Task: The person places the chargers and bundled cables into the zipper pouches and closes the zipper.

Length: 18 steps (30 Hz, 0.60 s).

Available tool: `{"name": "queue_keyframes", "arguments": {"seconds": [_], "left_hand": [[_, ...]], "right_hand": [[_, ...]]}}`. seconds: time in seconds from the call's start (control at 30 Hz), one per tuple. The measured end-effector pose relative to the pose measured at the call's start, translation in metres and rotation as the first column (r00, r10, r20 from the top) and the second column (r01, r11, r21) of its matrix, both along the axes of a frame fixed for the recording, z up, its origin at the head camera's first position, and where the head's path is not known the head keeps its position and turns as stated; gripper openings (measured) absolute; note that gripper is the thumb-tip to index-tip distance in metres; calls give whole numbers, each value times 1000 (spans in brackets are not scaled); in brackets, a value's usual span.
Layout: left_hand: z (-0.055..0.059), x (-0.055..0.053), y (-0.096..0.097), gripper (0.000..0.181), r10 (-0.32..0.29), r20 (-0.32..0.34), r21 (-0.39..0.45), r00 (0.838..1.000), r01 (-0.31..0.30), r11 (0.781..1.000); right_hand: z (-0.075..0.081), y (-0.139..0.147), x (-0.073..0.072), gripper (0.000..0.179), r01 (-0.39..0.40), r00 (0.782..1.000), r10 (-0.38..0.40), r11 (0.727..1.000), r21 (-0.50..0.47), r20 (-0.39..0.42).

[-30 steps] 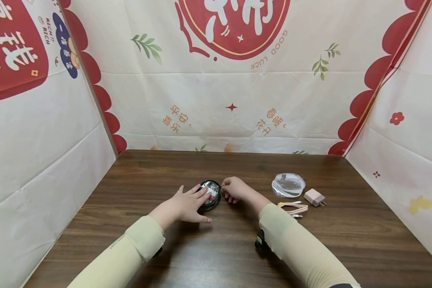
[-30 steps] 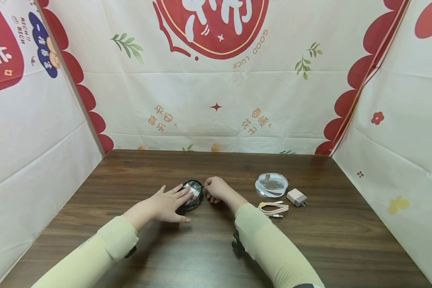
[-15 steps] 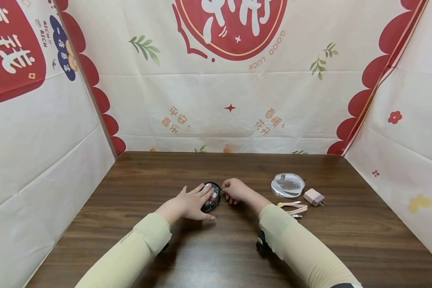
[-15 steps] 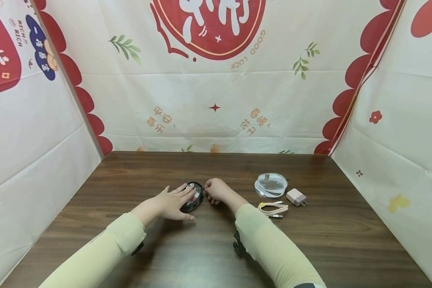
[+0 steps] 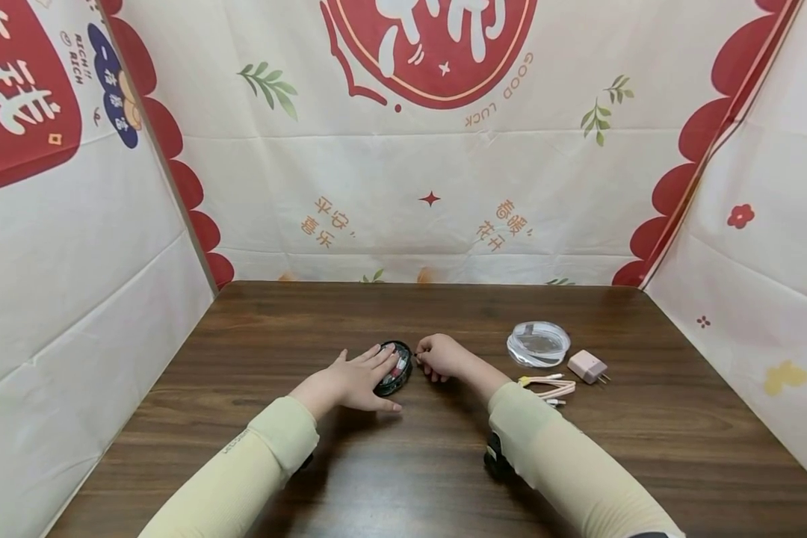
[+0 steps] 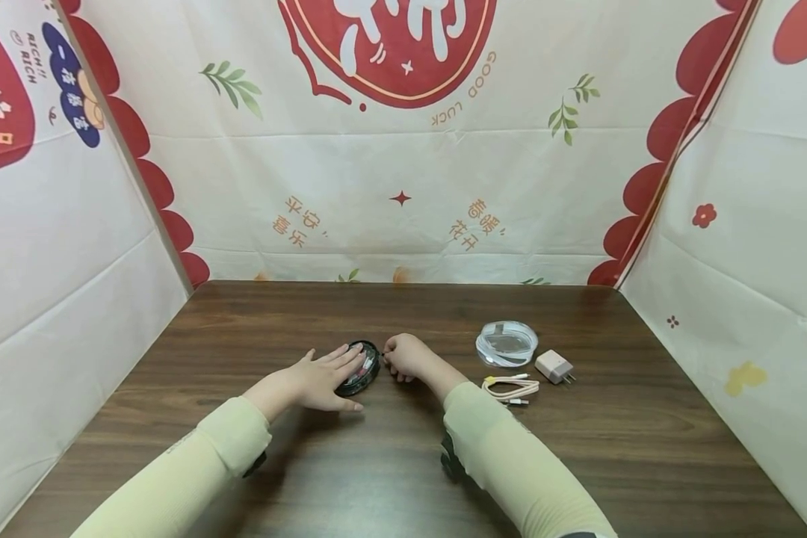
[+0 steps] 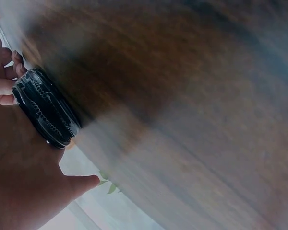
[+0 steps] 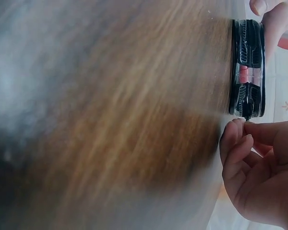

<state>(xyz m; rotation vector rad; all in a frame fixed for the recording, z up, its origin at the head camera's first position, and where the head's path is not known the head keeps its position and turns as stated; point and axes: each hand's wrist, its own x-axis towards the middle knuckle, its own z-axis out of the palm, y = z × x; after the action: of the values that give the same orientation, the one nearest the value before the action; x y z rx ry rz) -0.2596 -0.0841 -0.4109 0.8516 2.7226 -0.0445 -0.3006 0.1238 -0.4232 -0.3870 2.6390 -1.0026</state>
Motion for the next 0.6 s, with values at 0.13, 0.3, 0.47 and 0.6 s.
{"name": "queue_keyframes", "arguments": {"seconds": [0.13, 0.3, 0.47, 0.6], "left_hand": [[-1, -1, 0, 96, 2, -2, 11, 1000, -2, 1000], [1, 1, 0, 95, 8, 5, 26, 1000, -9, 1000], [2, 2, 0, 95, 13, 6, 27, 1000, -13, 1000], [2, 2, 0, 96, 12, 8, 26, 1000, -12, 1000]], "right_hand": [[1, 0, 1, 17, -1, 1000, 1, 1000, 16, 1], [1, 0, 3, 18, -4, 1000, 4, 999, 34, 7], [2, 1, 7, 18, -7, 1000, 7, 1000, 24, 8], [3, 1, 11, 17, -10, 1000, 10, 1000, 15, 9]]}}
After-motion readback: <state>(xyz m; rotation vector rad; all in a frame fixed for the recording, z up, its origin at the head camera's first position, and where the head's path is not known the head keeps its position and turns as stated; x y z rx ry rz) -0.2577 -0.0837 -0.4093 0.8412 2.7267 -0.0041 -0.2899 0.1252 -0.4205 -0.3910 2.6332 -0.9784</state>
